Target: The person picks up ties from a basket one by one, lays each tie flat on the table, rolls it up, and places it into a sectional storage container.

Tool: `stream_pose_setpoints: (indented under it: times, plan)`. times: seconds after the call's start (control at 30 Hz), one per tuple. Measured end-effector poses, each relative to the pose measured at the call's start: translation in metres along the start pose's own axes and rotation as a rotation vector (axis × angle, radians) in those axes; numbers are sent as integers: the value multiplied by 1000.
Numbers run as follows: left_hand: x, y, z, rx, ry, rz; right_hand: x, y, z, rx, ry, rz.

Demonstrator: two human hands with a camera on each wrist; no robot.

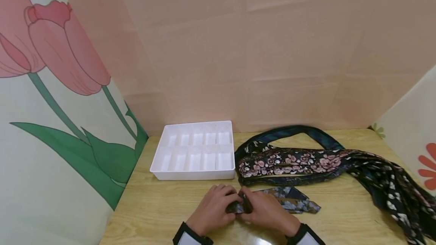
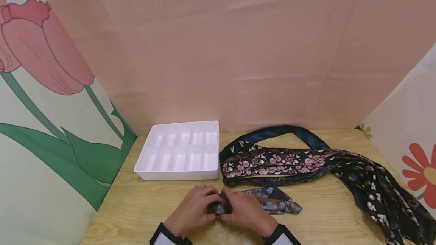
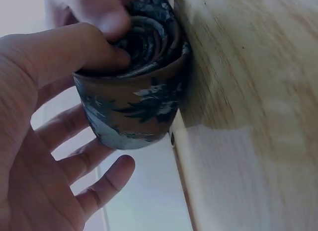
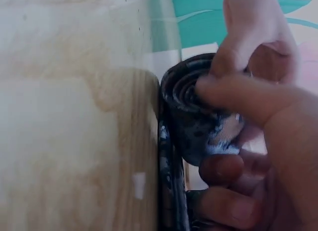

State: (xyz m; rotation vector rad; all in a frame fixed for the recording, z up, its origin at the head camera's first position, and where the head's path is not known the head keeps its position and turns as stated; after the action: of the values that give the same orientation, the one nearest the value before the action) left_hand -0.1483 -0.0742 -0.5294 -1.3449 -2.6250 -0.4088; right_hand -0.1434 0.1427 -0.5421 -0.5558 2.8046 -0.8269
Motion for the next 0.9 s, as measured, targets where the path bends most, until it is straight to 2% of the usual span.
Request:
stream_pose_setpoints:
  times: [0.2,0.4,0.47,0.57,0.77,0.9]
  plan:
    - [0,1,-3,-22,-30,-38,-1,1,1,-39,36,11]
    - [1,2,-3,14,-19,-40,-1,6,7,-151,142,-63]
    - [0,1,-1,8,0,-44,-1,7,6,-154,145,-68]
    - [0,2,0,-11,14,-56,-2,6,5,-118,108,-54]
    - [3,3,-1,-10,-20,-67,-4,4,1,-158,130,-65]
    - [2,4,-2,7,-26,-63,-7,2,0,-157,119,-28]
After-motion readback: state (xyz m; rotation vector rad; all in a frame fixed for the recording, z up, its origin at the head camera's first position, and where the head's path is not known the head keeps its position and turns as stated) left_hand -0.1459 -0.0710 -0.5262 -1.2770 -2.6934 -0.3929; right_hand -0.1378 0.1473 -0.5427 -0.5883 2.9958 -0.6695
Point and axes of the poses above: each hand's wrist, its own x-axis towards the middle knuckle, its own z-axis out of the palm, y = z × x, the point moved 1 cm from there along x, towards the middle knuckle, and after that the axes turned 7 degrees about z, right-handed, at the moved point
